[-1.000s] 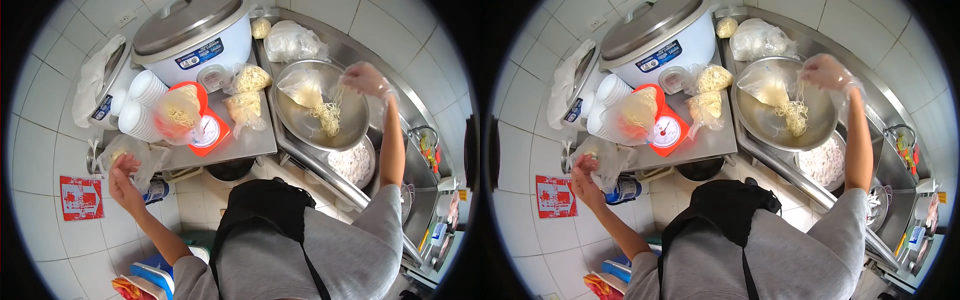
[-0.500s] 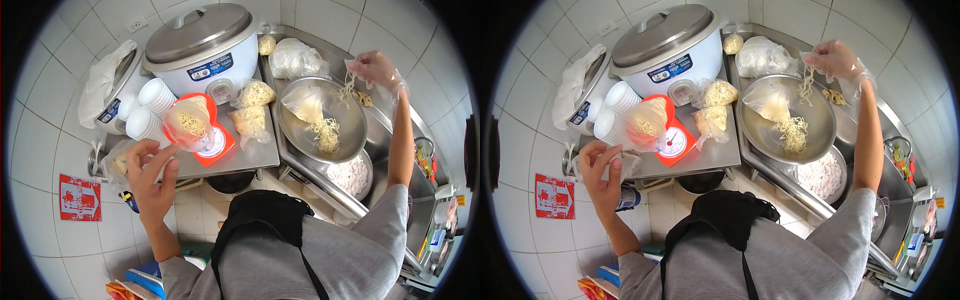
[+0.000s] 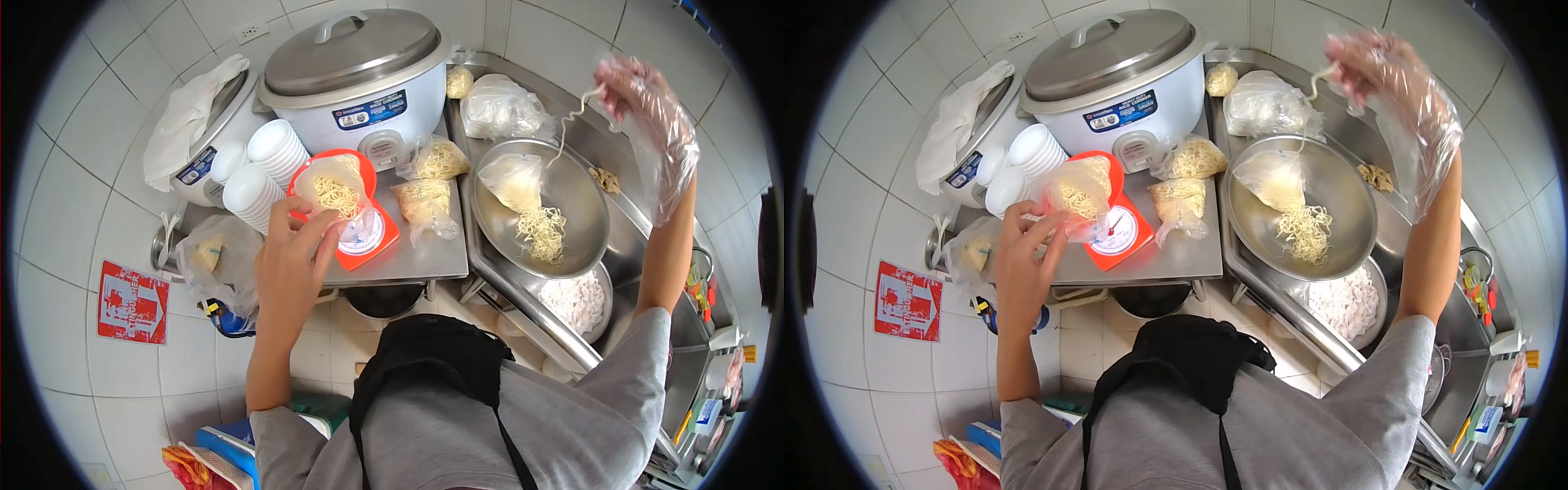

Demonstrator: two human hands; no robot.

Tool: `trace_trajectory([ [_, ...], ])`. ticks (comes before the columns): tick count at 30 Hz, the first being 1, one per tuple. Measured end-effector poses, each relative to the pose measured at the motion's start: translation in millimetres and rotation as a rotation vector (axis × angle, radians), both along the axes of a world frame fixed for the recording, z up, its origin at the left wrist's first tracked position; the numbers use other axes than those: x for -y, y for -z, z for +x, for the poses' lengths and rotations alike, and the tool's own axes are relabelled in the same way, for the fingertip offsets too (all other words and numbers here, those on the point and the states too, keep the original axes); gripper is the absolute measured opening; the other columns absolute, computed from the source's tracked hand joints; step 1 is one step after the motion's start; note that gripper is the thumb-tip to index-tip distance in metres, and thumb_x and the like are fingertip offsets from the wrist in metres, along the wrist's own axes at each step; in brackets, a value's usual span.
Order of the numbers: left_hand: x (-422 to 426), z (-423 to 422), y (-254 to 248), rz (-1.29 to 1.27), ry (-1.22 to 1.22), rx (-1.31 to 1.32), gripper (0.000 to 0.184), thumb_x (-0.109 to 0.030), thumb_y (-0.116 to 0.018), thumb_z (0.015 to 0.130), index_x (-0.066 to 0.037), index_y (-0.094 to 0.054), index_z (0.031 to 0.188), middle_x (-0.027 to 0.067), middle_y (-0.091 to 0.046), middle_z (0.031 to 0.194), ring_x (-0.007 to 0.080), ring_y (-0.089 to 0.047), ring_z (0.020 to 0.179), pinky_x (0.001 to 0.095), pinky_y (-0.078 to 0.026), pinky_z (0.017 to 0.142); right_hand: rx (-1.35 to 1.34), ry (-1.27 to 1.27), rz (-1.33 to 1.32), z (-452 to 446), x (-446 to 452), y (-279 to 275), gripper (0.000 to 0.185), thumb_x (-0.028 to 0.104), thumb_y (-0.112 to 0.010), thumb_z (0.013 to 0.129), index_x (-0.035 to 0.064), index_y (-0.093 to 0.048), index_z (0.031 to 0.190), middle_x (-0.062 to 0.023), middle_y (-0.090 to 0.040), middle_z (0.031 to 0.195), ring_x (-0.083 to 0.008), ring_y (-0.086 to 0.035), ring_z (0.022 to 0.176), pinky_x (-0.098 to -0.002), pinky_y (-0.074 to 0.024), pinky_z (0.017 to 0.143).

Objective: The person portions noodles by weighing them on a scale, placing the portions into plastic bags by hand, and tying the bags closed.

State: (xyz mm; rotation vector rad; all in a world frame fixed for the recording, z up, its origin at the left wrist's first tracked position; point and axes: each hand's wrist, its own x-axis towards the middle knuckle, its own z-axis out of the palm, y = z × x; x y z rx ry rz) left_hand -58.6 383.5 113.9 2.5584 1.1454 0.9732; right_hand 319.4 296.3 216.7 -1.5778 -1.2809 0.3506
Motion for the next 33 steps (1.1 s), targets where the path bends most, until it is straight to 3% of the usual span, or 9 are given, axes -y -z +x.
trace_trajectory([
  [5,-23.5,1.8,-3.6,-0.197,0.040,0.017,0.018,-0.010,-0.063,0.077,-0.004,-0.064,0.094,0.0090,-0.050,0.097,0.0229,-0.056,0.072,0.0331,-0.045,0.061,-0.003,-0.152,0.112,-52.4,-31.2,-30.0,0.029,0.029,-0.063,0.082,0.0019,-0.059,0.071,-0.0026,-0.057,0.061,-0.0076,-0.053,0.051,-0.0191,-0.0454,0.047],
  [9,-21.7,-0.8,-14.2,0.202,-0.033,-0.137,0.024,-0.008,-0.061,0.075,-0.004,-0.063,0.099,0.0107,-0.050,0.097,0.0206,-0.054,0.068,0.0316,-0.044,0.063,-0.018,-0.308,0.141,-88.1,-49.6,-40.8,0.028,0.026,-0.061,0.082,0.0005,-0.059,0.071,-0.0045,-0.057,0.061,-0.0094,-0.054,0.051,-0.0204,-0.0465,0.048],
  [11,-30.4,-4.1,-9.1,0.164,-0.038,-0.138,0.032,-0.005,-0.062,0.072,-0.006,-0.063,0.104,0.0096,-0.050,0.099,0.0151,-0.049,0.062,0.0285,-0.043,0.061,-0.032,-0.394,0.151,-106.3,-61.0,-44.9,0.028,0.025,-0.061,0.083,-0.0003,-0.059,0.070,-0.0055,-0.058,0.062,-0.0104,-0.055,0.051,-0.0211,-0.0471,0.048],
  [14,-61.8,-3.2,-13.0,-0.191,0.124,-0.045,0.042,-0.004,-0.062,0.070,-0.007,-0.060,0.112,0.0086,-0.049,0.108,0.0133,-0.048,0.061,0.0273,-0.042,0.061,-0.049,-0.514,0.156,-124.6,-79.5,-59.6,0.028,0.023,-0.059,0.083,-0.0014,-0.059,0.070,-0.0069,-0.059,0.062,-0.0118,-0.056,0.051,-0.0221,-0.0479,0.048],
  [20,-108.7,9.7,-35.1,-0.323,0.305,-0.074,0.052,-0.001,-0.061,0.071,0.007,-0.048,0.120,0.0098,-0.050,0.113,0.0071,-0.047,0.061,0.0215,-0.041,0.056,-0.081,-0.689,0.145,-157.7,-123.5,-81.2,0.027,0.019,-0.057,0.084,-0.0035,-0.060,0.068,-0.0097,-0.060,0.063,-0.0146,-0.058,0.052,-0.0241,-0.0495,0.049],
  [27,-133.4,17.8,-58.5,-0.587,0.255,-0.133,0.053,-0.001,-0.057,0.069,0.007,-0.048,0.121,0.0075,-0.054,0.108,0.0057,-0.047,0.061,0.0217,-0.043,0.059,0.067,-0.657,0.082,-170.5,-180.3,-68.8,0.028,0.018,-0.056,0.084,-0.0064,-0.059,0.069,-0.0120,-0.061,0.060,-0.0144,-0.060,0.049,-0.0260,-0.0499,0.047],
  [30,-135.7,16.2,-61.4,-0.652,0.227,-0.172,0.054,-0.002,-0.053,0.068,0.006,-0.048,0.121,0.0066,-0.059,0.096,0.0055,-0.047,0.061,0.0225,-0.043,0.061,0.241,-0.556,0.047,-176.5,-191.6,-43.9,0.028,0.021,-0.055,0.083,-0.0017,-0.062,0.069,-0.0100,-0.062,0.063,-0.0145,-0.061,0.054,-0.0298,-0.0506,0.052],
  [31,-133.2,17.1,-63.6,-0.659,0.234,-0.149,0.054,-0.001,-0.052,0.067,0.005,-0.049,0.121,0.0050,-0.058,0.089,0.0053,-0.047,0.060,0.0225,-0.042,0.061,0.011,-0.638,0.067,-179.3,-200.4,-26.1,0.028,0.027,-0.066,0.076,0.0000,-0.061,0.069,-0.0047,-0.061,0.063,-0.0120,-0.055,0.051,-0.0239,-0.0434,0.048],
  [33,-126.5,18.4,-67.2,-0.674,0.248,-0.108,0.054,-0.001,-0.050,0.066,0.003,-0.050,0.121,0.0018,-0.058,0.074,0.0048,-0.046,0.059,0.0223,-0.041,0.060,0.177,-0.630,-0.016,-181.5,-201.8,-14.2,0.030,0.029,-0.066,0.075,0.0004,-0.062,0.069,-0.0047,-0.061,0.064,-0.0109,-0.057,0.056,-0.0233,-0.0472,0.054],
])
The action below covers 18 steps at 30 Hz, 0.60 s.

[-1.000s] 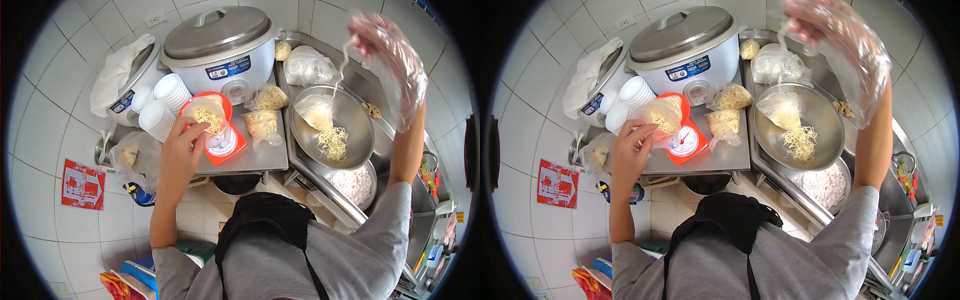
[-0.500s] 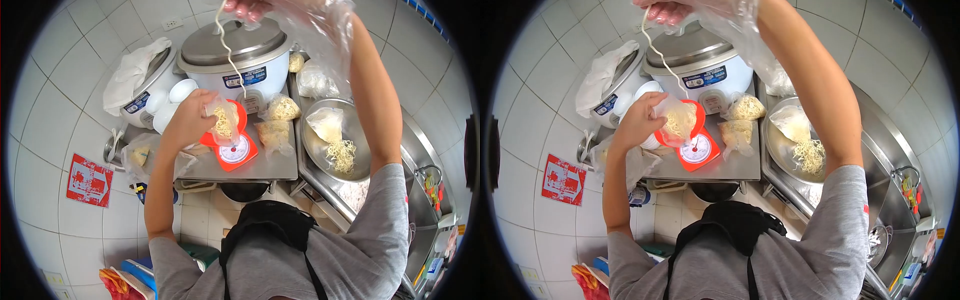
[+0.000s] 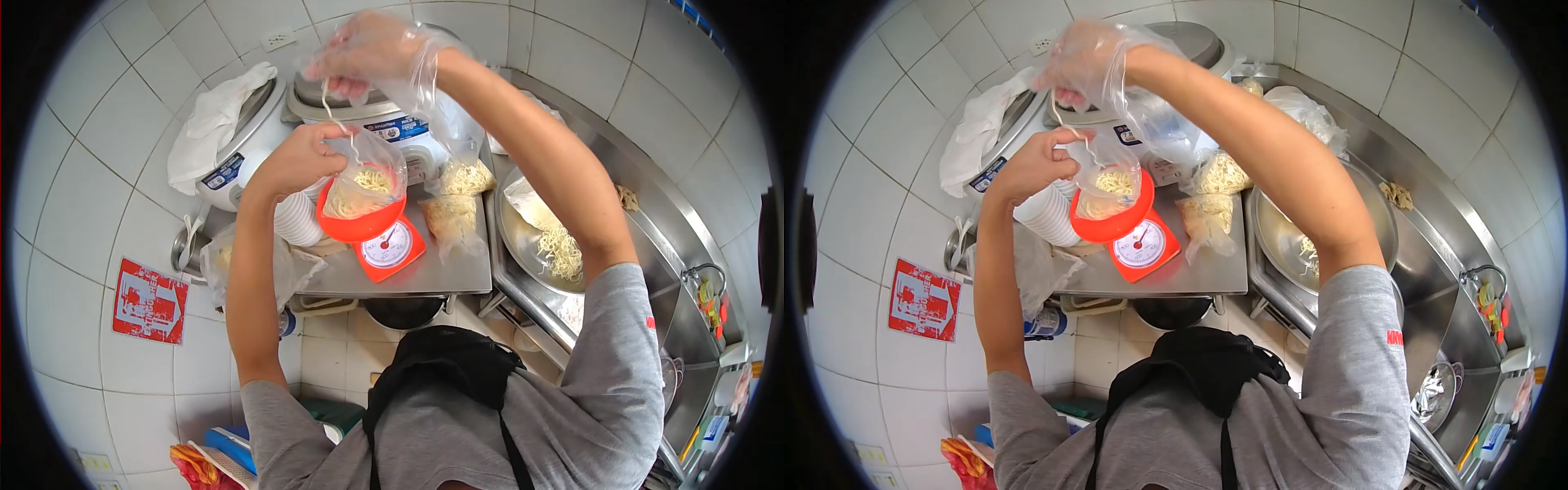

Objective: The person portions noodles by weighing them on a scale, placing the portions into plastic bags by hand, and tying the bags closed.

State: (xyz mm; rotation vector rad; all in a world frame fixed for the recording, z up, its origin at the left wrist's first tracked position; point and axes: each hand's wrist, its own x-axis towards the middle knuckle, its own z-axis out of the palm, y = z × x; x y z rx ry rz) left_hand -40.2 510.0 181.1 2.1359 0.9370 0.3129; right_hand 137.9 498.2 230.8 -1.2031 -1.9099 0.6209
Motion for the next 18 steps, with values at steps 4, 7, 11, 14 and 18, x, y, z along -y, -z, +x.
trace_trajectory([
  [4,-8.2,0.0,6.9,0.016,-0.041,0.086,0.051,-0.001,-0.050,0.066,0.001,-0.054,0.117,-0.0036,-0.050,0.060,0.0037,-0.045,0.057,0.0209,-0.038,0.057,0.198,0.175,0.120,2.4,19.1,5.9,0.030,0.031,-0.065,0.074,0.0015,-0.063,0.070,-0.0043,-0.060,0.064,-0.0109,-0.057,0.057,-0.0236,-0.0474,0.056],
  [7,3.3,-2.3,-0.8,0.060,-0.080,-0.014,0.045,-0.001,-0.051,0.068,0.000,-0.057,0.112,-0.0004,-0.056,0.072,0.0031,-0.045,0.058,0.0205,-0.037,0.056,0.231,0.259,0.174,19.8,35.9,9.5,0.031,0.032,-0.063,0.076,0.0007,-0.064,0.073,-0.0046,-0.059,0.062,-0.0103,-0.056,0.055,-0.0240,-0.0465,0.054],
  [11,3.4,-13.8,12.5,0.302,-0.012,0.008,0.035,-0.001,-0.056,0.072,-0.003,-0.059,0.107,0.0033,-0.058,0.097,0.0037,-0.047,0.060,0.0204,-0.040,0.057,0.238,0.280,0.076,85.6,68.1,46.8,0.029,0.027,-0.060,0.079,-0.0010,-0.064,0.076,-0.0051,-0.058,0.059,-0.0111,-0.055,0.052,-0.0253,-0.0457,0.049],
  [14,23.7,-14.5,26.9,0.451,0.046,0.048,0.030,-0.002,-0.060,0.075,-0.005,-0.060,0.105,0.0059,-0.054,0.110,0.0071,-0.053,0.070,0.0211,-0.042,0.060,0.229,0.319,-0.415,158.1,101.1,109.4,0.026,0.022,-0.058,0.080,-0.0023,-0.064,0.074,-0.0062,-0.059,0.061,-0.0127,-0.058,0.054,-0.0265,-0.0471,0.048],
  [18,68.1,-8.5,18.4,0.332,-0.111,-0.103,0.027,-0.006,-0.062,0.076,-0.005,-0.061,0.104,0.0091,-0.046,0.125,0.0152,-0.055,0.093,0.0248,-0.044,0.068,0.731,0.450,-0.696,207.1,149.6,236.3,0.019,0.020,-0.061,0.068,0.0017,-0.066,0.070,-0.0134,-0.063,0.066,-0.0248,-0.062,0.061,-0.0349,-0.0502,0.057],
])
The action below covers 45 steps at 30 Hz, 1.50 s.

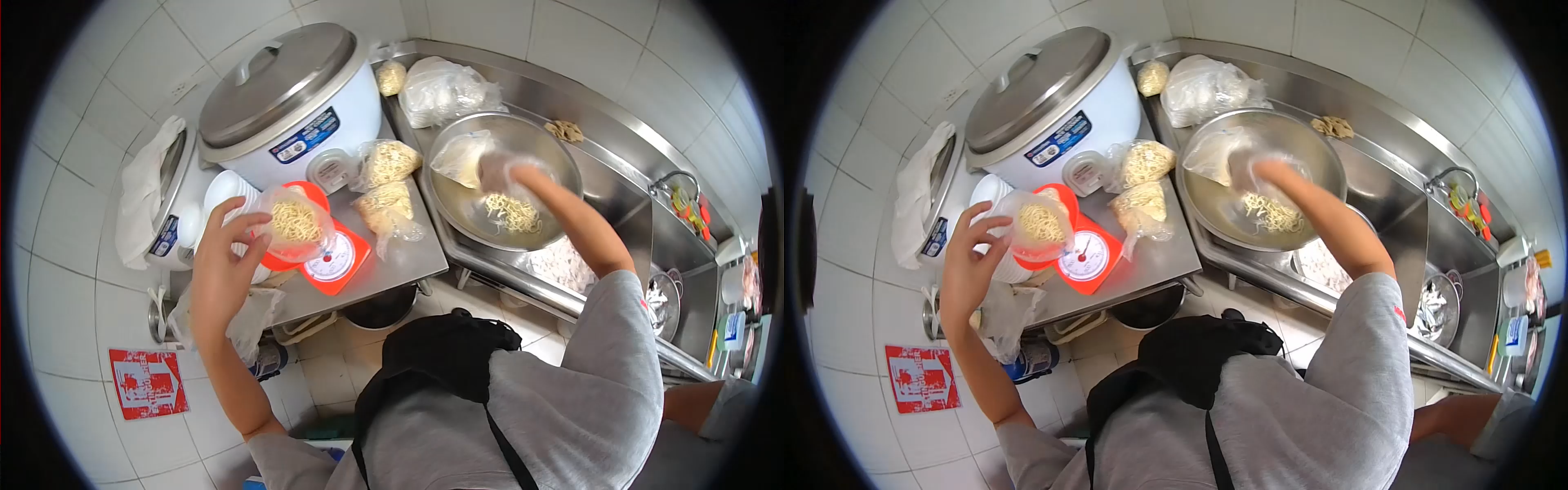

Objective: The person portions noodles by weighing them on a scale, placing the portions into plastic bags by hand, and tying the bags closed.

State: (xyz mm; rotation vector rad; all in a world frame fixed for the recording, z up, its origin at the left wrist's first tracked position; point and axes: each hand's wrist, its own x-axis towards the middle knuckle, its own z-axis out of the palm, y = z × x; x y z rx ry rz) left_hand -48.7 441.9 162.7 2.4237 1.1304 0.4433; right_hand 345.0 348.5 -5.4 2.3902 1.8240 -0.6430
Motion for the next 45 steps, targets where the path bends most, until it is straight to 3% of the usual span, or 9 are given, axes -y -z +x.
trace_trajectory([
  [6,49.6,4.0,-6.5,0.408,0.015,0.146,0.024,-0.008,-0.061,0.077,-0.005,-0.062,0.101,0.0126,-0.046,0.127,0.0240,-0.054,0.101,0.0330,-0.045,0.078,0.173,-0.109,0.015,26.7,32.0,142.7,0.030,0.027,-0.066,0.062,0.0046,-0.066,0.081,-0.0142,-0.063,0.078,-0.0303,-0.062,0.073,-0.0358,-0.0499,0.066],
  [10,70.2,3.4,-1.7,0.518,0.084,0.227,0.023,-0.010,-0.063,0.077,-0.005,-0.063,0.100,0.0150,-0.047,0.125,0.0286,-0.053,0.103,0.0370,-0.044,0.083,0.172,-0.323,0.012,23.1,55.5,125.4,0.029,0.015,-0.064,0.062,0.0045,-0.065,0.089,-0.0150,-0.064,0.088,-0.0289,-0.063,0.077,-0.0370,-0.0506,0.067],
  [15,74.0,11.4,3.8,0.486,0.134,0.270,0.022,-0.012,-0.062,0.078,-0.004,-0.064,0.099,0.0162,-0.048,0.125,0.0284,-0.053,0.104,0.0367,-0.044,0.084,0.248,-0.210,0.015,21.8,56.2,146.8,0.033,0.025,-0.064,0.067,0.0030,-0.064,0.092,-0.0162,-0.062,0.086,-0.0292,-0.061,0.081,-0.0359,-0.0490,0.072],
  [19,71.3,4.0,0.1,0.527,0.098,0.270,0.023,-0.012,-0.062,0.079,-0.003,-0.063,0.099,0.0172,-0.048,0.124,0.0294,-0.053,0.104,0.0369,-0.044,0.085,0.116,-0.104,-0.097,2.9,57.3,66.3,0.025,0.017,-0.054,0.069,0.0020,-0.064,0.088,-0.0162,-0.063,0.088,-0.0303,-0.061,0.082,-0.0376,-0.0490,0.072],
  [21,69.8,-0.7,-1.7,0.535,0.099,0.276,0.023,-0.011,-0.062,0.078,-0.002,-0.063,0.099,0.0175,-0.048,0.124,0.0293,-0.053,0.104,0.0372,-0.044,0.085,0.037,-0.049,-0.090,17.7,54.6,54.4,0.028,0.022,-0.058,0.068,0.0000,-0.064,0.085,-0.0166,-0.062,0.090,-0.0304,-0.060,0.083,-0.0360,-0.0486,0.073],
  [24,68.5,-3.2,-4.0,0.538,0.106,0.314,0.024,-0.008,-0.063,0.076,-0.001,-0.063,0.099,0.0177,-0.049,0.124,0.0294,-0.053,0.105,0.0373,-0.043,0.086,-0.046,-0.044,0.065,64.7,41.6,84.8,0.028,0.027,-0.063,0.064,0.0039,-0.067,0.078,-0.0158,-0.063,0.078,-0.0263,-0.061,0.073,-0.0350,-0.0479,0.068],
  [34,72.4,5.7,-19.9,0.638,0.084,0.421,0.023,-0.010,-0.065,0.076,0.000,-0.065,0.097,0.0179,-0.052,0.119,0.0287,-0.055,0.102,0.0343,-0.047,0.077,-0.260,0.136,0.470,34.0,58.4,-85.2,0.017,0.016,-0.062,0.072,0.0013,-0.064,0.081,-0.0069,-0.060,0.067,-0.0129,-0.055,0.059,-0.0275,-0.0451,0.058],
  [36,74.5,8.4,-22.3,0.667,0.082,0.420,0.023,-0.011,-0.065,0.077,0.001,-0.066,0.096,0.0179,-0.052,0.119,0.0285,-0.055,0.101,0.0340,-0.047,0.076,-0.312,0.200,0.488,32.5,61.8,-100.6,0.016,0.016,-0.060,0.076,0.0010,-0.063,0.082,-0.0021,-0.057,0.064,-0.0083,-0.051,0.057,-0.0247,-0.0425,0.054],
  [45,87.1,35.8,-18.1,0.623,-0.020,0.461,0.024,-0.014,-0.065,0.077,-0.003,-0.066,0.098,0.0146,-0.054,0.119,0.0240,-0.056,0.101,0.0320,-0.046,0.074,-0.380,0.129,0.633,21.6,78.1,-144.1,0.018,0.015,-0.059,0.076,-0.0012,-0.063,0.081,-0.0033,-0.058,0.066,-0.0085,-0.051,0.060,-0.0243,-0.0427,0.056],
])
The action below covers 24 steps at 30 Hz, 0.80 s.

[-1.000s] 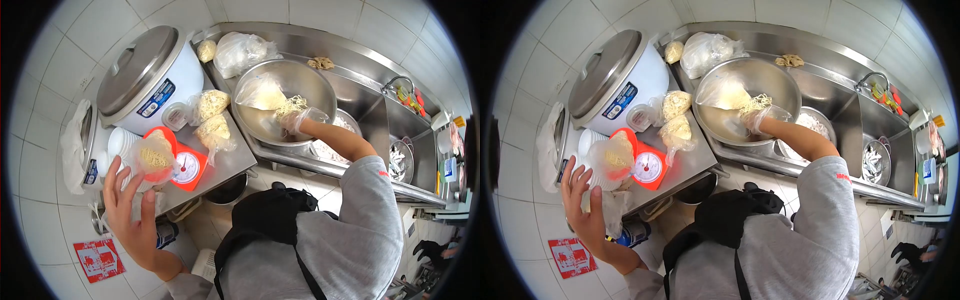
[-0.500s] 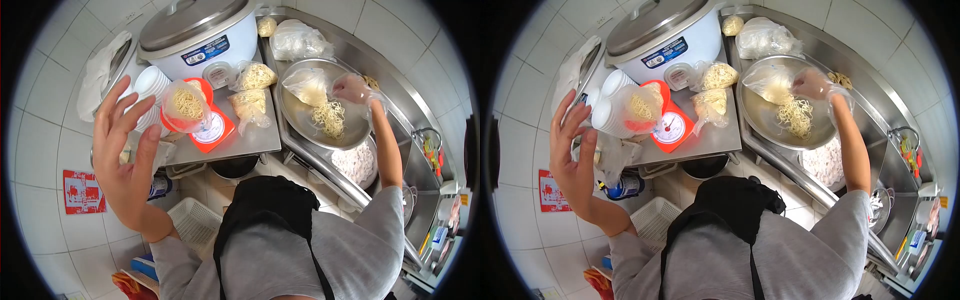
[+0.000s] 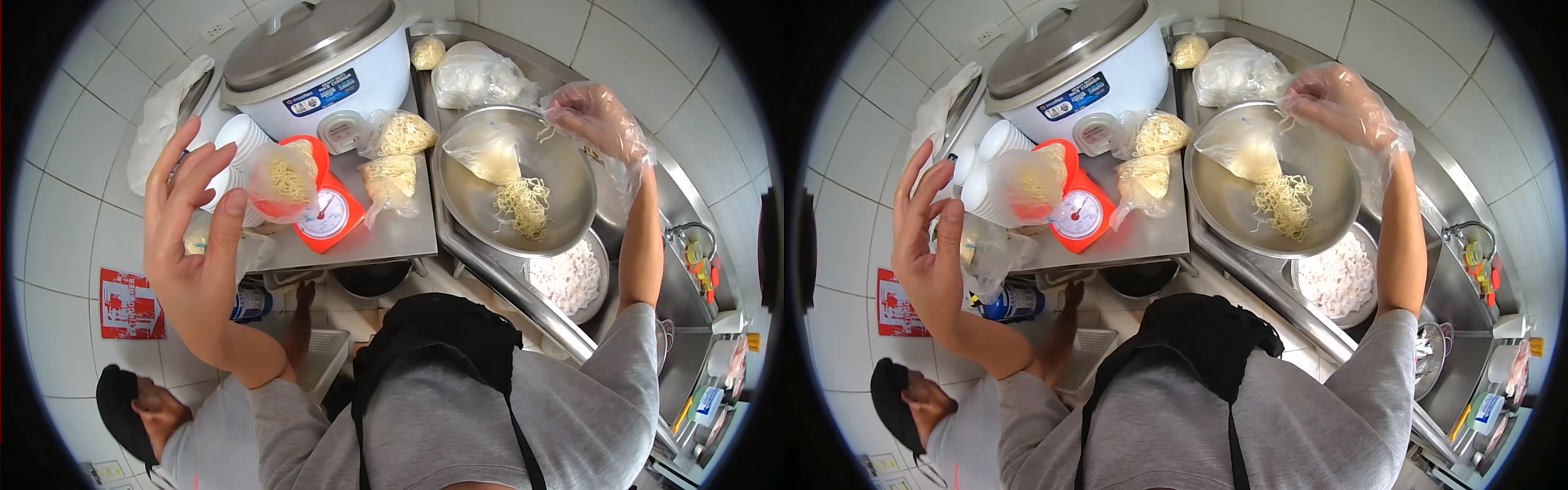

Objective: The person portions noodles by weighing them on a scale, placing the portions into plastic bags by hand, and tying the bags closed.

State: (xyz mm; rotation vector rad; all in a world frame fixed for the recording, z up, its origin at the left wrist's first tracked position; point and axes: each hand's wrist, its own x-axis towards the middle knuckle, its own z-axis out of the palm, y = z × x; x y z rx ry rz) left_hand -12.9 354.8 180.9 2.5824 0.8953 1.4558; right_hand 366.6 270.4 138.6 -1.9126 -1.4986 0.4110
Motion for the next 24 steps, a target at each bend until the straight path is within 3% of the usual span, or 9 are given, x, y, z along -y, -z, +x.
trace_trajectory([
  [3,4.0,-0.8,6.0,-0.056,-0.052,-0.004,0.028,-0.013,-0.065,0.076,-0.004,-0.065,0.102,0.0142,-0.052,0.121,0.0236,-0.054,0.104,0.0320,-0.045,0.077,0.103,-0.123,-0.015,25.3,-4.6,20.4,0.016,0.013,-0.060,0.076,-0.0012,-0.063,0.083,-0.0047,-0.059,0.068,-0.0088,-0.052,0.061,-0.0236,-0.0431,0.056],
  [6,-0.3,-20.6,19.9,-0.088,-0.148,-0.104,0.050,-0.013,-0.069,0.071,-0.007,-0.054,0.118,0.0139,-0.044,0.130,0.0250,-0.049,0.110,0.0329,-0.043,0.082,0.201,-0.196,-0.329,51.2,-7.3,44.1,0.015,0.013,-0.061,0.079,-0.0005,-0.062,0.085,-0.0035,-0.060,0.072,-0.0101,-0.054,0.062,-0.0247,-0.0447,0.056],
  [9,-9.4,-34.4,68.6,-0.315,-0.341,-0.173,0.075,-0.013,-0.073,0.066,-0.010,-0.037,0.132,0.0140,-0.034,0.136,0.0275,-0.046,0.113,0.0343,-0.041,0.085,-0.005,-0.073,-0.369,47.1,1.9,52.6,0.022,0.006,-0.061,0.078,-0.0022,-0.062,0.098,-0.0086,-0.065,0.083,-0.0112,-0.059,0.073,-0.0248,-0.0476,0.062],
  [11,-26.8,-32.1,104.3,-0.315,-0.381,-0.195,0.095,-0.013,-0.076,0.061,-0.014,-0.022,0.139,0.0099,-0.038,0.128,0.0266,-0.041,0.113,0.0359,-0.040,0.086,-0.094,-0.052,-0.394,51.6,0.8,59.7,0.027,0.006,-0.063,0.076,-0.0039,-0.061,0.102,-0.0093,-0.065,0.086,-0.0109,-0.059,0.077,-0.0240,-0.0479,0.063],
  [14,-50.1,-2.0,118.7,-0.225,-0.342,-0.072,0.066,-0.014,-0.070,0.070,-0.009,-0.040,0.129,0.0131,-0.048,0.113,0.0314,-0.052,0.097,0.0342,-0.043,0.077,-0.039,-0.142,-0.344,55.2,-5.4,72.3,0.029,0.006,-0.064,0.075,-0.0037,-0.060,0.103,-0.0098,-0.065,0.087,-0.0109,-0.059,0.077,-0.0231,-0.0478,0.065],
  [16,-98.2,-12.9,135.4,-0.325,-0.309,-0.142,0.031,-0.010,-0.059,0.081,-0.003,-0.055,0.111,0.0110,-0.054,0.092,0.0309,-0.054,0.084,0.0360,-0.043,0.071,-0.038,-0.163,-0.351,46.2,-9.4,71.5,0.029,0.009,-0.064,0.075,-0.0036,-0.061,0.102,-0.0113,-0.065,0.089,-0.0133,-0.060,0.078,-0.0249,-0.0483,0.068],
  [18,-128.6,3.8,125.7,-0.223,-0.238,-0.060,0.017,-0.009,-0.052,0.085,0.000,-0.059,0.099,0.0099,-0.055,0.084,0.0273,-0.055,0.075,0.0355,-0.043,0.066,0.021,-0.209,-0.329,39.7,-14.0,72.6,0.029,0.012,-0.065,0.076,-0.0034,-0.061,0.101,-0.0129,-0.065,0.091,-0.0161,-0.062,0.080,-0.0272,-0.0487,0.071],
  [21,-146.9,36.7,93.2,-0.232,-0.119,0.065,0.015,-0.009,-0.049,0.088,0.001,-0.059,0.094,0.0088,-0.055,0.083,0.0195,-0.055,0.067,0.0305,-0.043,0.059,0.235,-0.319,-0.226,28.0,-22.4,66.8,0.033,0.025,-0.064,0.079,-0.0028,-0.063,0.097,-0.0159,-0.065,0.094,-0.0225,-0.063,0.085,-0.0321,-0.0492,0.075],
  [24,-157.0,84.7,72.6,-0.228,0.145,0.327,0.023,-0.020,-0.046,0.093,-0.001,-0.059,0.094,0.0020,-0.056,0.075,0.0062,-0.046,0.053,0.0210,-0.035,0.048,0.152,-0.239,-0.005,-6.4,-49.2,44.1,0.048,0.037,-0.063,0.080,0.0008,-0.058,0.110,-0.0158,-0.062,0.103,-0.0236,-0.062,0.088,-0.0338,-0.0488,0.078],
])
